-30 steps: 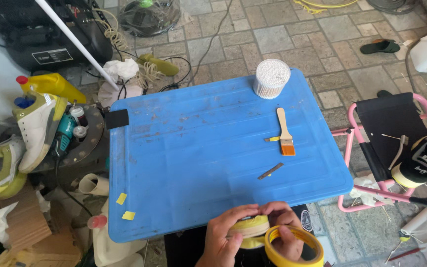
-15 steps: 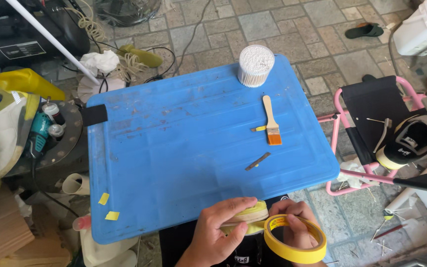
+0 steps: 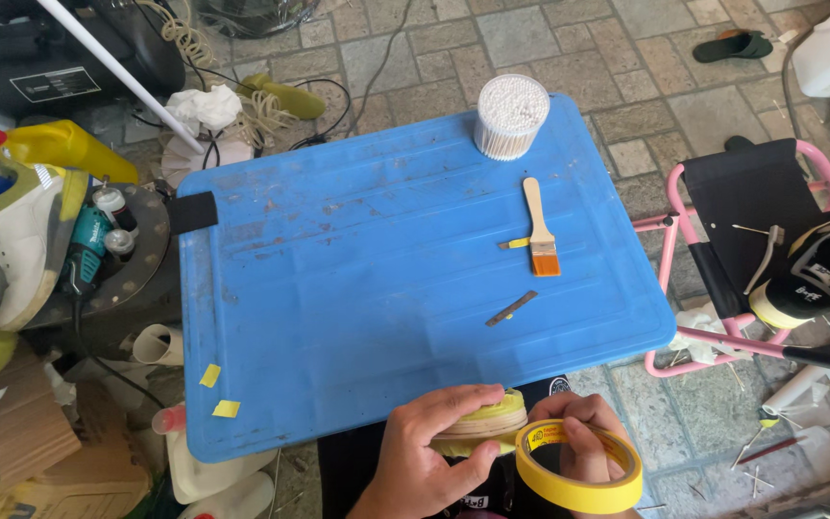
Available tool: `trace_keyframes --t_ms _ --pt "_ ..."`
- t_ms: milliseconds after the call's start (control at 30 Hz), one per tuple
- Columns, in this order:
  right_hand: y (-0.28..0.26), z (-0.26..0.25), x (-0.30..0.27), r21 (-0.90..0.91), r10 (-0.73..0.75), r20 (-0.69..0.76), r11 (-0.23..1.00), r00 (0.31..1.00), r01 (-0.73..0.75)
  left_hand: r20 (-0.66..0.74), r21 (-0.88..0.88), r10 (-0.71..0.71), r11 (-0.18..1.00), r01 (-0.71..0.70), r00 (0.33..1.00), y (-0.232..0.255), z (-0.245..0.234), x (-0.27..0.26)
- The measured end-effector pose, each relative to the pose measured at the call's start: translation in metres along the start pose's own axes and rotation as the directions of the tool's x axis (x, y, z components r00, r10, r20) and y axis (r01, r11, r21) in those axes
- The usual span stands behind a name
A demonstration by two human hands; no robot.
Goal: The person applies yellow masking tape to the midsole of a black and white sneaker. They use a small blade to trim the tape along the edge and continue wrapping the tape around the sole.
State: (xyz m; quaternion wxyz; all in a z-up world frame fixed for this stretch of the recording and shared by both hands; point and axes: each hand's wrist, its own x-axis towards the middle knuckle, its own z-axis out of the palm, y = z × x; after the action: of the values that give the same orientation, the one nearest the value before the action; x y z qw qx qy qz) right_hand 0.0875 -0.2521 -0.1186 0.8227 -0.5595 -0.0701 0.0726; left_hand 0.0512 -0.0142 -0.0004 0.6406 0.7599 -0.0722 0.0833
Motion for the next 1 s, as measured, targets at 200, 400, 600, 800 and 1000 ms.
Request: trace_keyframes --t_ms 200,400,600,800,1000 --pt "0.003 -0.001 0.002 0.011 0.002 0.050 1.000 0.999 -0.003 -0.062 0.040 -0.040 0.998 0.043 0.997 0.005 0.005 -0.001" --pt "-0.002 0.006 0.003 -0.039 -0.037 0.146 0.998 0.989 0.043 -0.107 0.043 -0.108 0.993 0.113 0.988 0.014 0.007 -0.001" --pt "-0.008 0.028 -0.005 -0.150 -0.181 0.057 0.971 0.982 0.188 -0.055 -0.013 -0.128 0.992 0.127 0.990 0.023 -0.003 -0.006" --pt "-0.012 0.035 -0.007 -0.159 -0.180 0.033 0.970 0.983 0.183 -0.079 -0.011 -0.129 0.992 0.129 0.988 0.024 -0.004 -0.012" --pt "-0.012 0.034 -0.006 -0.182 -0.252 0.107 0.946 0.962 0.268 -0.093 0.012 -0.131 0.991 0.133 0.987 0.022 -0.004 -0.014"
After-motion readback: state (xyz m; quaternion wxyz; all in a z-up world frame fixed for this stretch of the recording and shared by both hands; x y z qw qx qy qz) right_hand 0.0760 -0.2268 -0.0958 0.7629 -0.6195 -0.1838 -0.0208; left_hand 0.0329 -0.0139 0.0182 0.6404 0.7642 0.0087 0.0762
